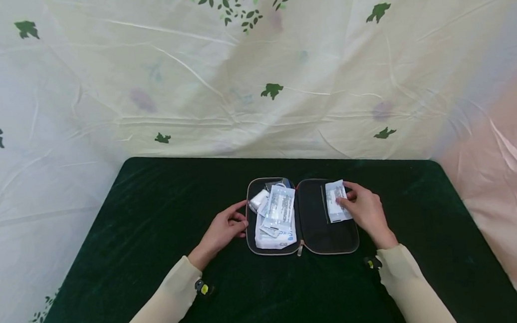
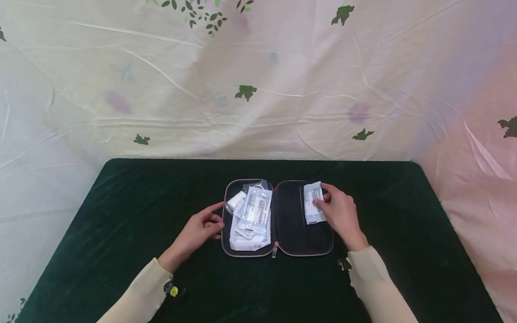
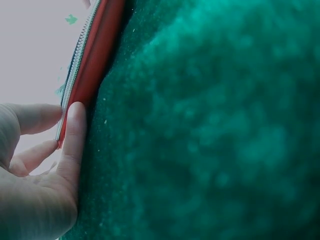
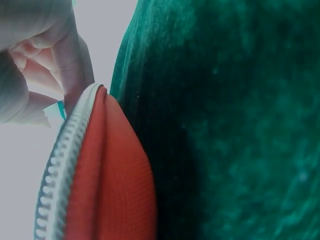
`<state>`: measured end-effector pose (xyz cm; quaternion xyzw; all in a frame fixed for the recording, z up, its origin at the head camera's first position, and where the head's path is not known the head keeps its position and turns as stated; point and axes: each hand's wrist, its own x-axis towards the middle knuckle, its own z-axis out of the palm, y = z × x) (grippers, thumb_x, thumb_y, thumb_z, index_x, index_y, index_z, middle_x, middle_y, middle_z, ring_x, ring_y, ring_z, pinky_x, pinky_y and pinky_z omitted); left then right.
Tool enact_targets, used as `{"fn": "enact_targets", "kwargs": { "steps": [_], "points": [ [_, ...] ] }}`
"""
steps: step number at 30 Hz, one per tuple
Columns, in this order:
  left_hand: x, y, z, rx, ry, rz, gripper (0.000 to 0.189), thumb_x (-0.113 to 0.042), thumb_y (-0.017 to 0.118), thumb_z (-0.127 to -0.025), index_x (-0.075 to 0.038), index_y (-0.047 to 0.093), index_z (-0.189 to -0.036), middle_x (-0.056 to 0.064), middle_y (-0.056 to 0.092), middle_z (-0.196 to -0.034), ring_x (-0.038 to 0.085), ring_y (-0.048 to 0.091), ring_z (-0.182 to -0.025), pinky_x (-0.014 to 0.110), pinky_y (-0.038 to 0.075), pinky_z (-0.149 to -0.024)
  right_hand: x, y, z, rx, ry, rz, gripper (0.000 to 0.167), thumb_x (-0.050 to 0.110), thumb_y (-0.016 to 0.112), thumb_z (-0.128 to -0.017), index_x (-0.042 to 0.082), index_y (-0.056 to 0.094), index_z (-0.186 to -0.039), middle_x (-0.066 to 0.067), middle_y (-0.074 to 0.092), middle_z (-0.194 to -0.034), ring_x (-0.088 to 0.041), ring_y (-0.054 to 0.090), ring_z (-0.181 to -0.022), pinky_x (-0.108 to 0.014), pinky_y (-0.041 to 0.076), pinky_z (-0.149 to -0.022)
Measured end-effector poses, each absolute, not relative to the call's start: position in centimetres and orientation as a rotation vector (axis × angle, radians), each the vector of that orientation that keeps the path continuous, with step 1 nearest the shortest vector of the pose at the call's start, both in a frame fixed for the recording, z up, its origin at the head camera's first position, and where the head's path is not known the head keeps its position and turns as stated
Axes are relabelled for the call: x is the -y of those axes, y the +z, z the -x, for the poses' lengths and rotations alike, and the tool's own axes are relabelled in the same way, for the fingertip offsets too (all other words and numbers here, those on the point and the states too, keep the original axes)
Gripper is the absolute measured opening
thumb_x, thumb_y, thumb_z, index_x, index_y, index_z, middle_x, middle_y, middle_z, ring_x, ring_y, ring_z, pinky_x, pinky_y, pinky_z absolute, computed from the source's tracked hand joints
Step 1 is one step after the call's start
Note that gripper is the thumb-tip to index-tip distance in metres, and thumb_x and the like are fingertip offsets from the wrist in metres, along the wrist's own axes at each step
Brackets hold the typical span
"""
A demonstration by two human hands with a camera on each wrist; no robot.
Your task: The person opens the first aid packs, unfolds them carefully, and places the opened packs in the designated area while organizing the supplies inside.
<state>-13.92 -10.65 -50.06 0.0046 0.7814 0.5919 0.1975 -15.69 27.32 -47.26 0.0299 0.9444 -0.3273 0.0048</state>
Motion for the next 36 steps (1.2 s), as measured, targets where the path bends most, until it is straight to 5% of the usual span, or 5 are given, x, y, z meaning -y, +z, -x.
{"fn": "enact_targets", "kwargs": {
  "steps": [29,36],
  "points": [
    [10.6,-49.7,13.8,-2.192,1.655,-0.015,0.062,-0.009,0.068,-0.099,-0.021,0.047,-0.156,0.012,0.063,-0.113,0.021,0.069,-0.086,0.035,0.061,-0.079,-26.1,-47.0,15.9,-2.974,-0.882,-0.039,0.054,0.016,0.072,-0.099,-0.009,0.052,-0.143,-0.025,0.068,-0.107,-0.025,0.063,-0.077,-0.033,0.053,-0.064],
    [10.7,-49.7,13.7,-2.185,1.664,-0.017,0.061,-0.008,0.067,-0.099,-0.021,0.048,-0.155,0.012,0.063,-0.113,0.021,0.070,-0.086,0.035,0.061,-0.080,-26.0,-46.9,15.7,-3.041,-0.814,0.038,0.041,0.011,0.063,-0.102,-0.012,0.059,-0.136,-0.023,0.066,-0.100,-0.027,0.057,-0.076,-0.034,0.044,-0.062]
  ]
}}
